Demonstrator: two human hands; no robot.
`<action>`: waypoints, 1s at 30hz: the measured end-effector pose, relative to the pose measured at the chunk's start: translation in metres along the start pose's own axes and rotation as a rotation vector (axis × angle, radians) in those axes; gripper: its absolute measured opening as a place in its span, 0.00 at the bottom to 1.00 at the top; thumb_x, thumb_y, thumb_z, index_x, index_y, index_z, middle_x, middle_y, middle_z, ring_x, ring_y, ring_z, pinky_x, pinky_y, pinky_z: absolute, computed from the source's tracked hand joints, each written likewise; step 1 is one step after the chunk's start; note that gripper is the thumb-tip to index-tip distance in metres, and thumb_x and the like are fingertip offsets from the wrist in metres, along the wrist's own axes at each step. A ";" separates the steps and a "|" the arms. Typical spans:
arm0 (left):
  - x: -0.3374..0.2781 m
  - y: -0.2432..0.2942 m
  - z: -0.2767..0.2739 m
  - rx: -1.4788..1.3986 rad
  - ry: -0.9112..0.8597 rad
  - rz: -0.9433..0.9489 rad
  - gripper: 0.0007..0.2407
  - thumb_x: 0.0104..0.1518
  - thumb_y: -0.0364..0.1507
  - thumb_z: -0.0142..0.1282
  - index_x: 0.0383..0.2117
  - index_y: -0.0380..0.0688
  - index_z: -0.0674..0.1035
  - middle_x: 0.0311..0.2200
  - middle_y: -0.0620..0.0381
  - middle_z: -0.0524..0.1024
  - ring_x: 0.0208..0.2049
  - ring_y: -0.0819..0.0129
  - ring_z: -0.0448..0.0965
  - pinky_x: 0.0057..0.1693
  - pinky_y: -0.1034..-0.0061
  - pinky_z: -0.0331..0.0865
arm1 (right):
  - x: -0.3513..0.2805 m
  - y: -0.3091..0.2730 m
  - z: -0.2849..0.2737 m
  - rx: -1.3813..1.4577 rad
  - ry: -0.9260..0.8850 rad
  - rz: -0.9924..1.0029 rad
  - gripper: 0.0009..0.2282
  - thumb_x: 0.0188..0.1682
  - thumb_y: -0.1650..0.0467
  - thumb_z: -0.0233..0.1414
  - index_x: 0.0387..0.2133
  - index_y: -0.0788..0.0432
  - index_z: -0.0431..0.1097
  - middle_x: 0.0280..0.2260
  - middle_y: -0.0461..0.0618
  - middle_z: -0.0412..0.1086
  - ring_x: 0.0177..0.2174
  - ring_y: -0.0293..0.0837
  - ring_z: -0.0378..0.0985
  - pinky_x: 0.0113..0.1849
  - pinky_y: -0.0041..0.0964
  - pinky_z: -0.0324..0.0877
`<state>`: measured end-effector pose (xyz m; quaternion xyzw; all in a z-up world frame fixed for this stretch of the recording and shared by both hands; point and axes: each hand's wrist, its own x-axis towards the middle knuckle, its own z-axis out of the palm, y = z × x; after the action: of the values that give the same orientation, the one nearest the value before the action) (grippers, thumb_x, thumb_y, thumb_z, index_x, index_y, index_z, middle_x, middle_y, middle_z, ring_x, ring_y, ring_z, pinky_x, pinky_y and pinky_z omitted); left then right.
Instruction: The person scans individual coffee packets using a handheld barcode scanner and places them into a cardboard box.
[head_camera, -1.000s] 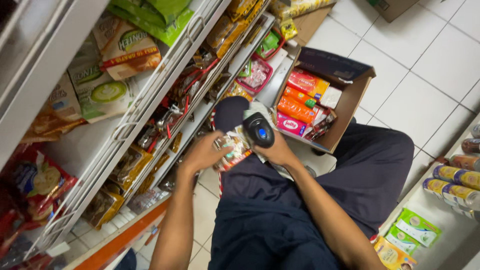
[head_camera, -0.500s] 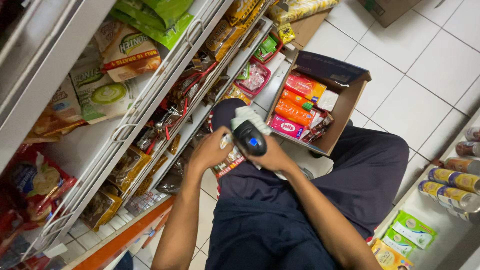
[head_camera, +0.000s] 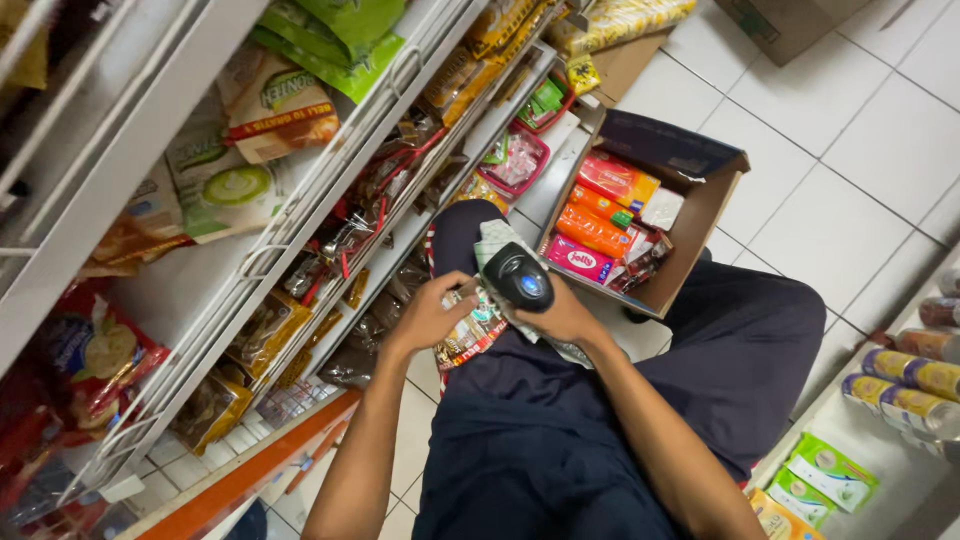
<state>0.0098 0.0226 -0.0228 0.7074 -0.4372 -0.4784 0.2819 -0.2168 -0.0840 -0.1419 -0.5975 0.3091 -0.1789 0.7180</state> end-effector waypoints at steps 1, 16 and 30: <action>0.002 0.004 0.002 -0.019 -0.011 0.036 0.10 0.58 0.32 0.59 0.40 0.41 0.80 0.28 0.55 0.81 0.28 0.73 0.78 0.39 0.74 0.71 | 0.000 -0.001 -0.001 0.016 -0.053 -0.012 0.24 0.37 0.75 0.64 0.49 0.62 0.68 0.41 0.49 0.75 0.41 0.40 0.75 0.48 0.36 0.70; 0.090 0.099 0.086 -0.171 -0.224 0.414 0.09 0.62 0.29 0.58 0.43 0.37 0.80 0.37 0.57 0.81 0.42 0.75 0.78 0.53 0.77 0.70 | -0.054 -0.009 -0.126 -0.258 0.689 -0.008 0.13 0.44 0.72 0.63 0.40 0.65 0.74 0.32 0.55 0.76 0.32 0.44 0.76 0.39 0.40 0.74; 0.128 0.057 0.156 -0.351 -0.190 0.168 0.08 0.60 0.28 0.60 0.40 0.37 0.81 0.34 0.60 0.80 0.38 0.76 0.76 0.47 0.79 0.70 | -0.054 0.054 -0.205 -0.653 0.784 0.632 0.22 0.39 0.66 0.62 0.48 0.57 0.68 0.42 0.66 0.74 0.45 0.66 0.75 0.46 0.57 0.70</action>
<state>-0.1338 -0.1141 -0.0905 0.5605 -0.4292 -0.5865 0.3972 -0.3980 -0.1914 -0.2016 -0.5556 0.7527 -0.0595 0.3481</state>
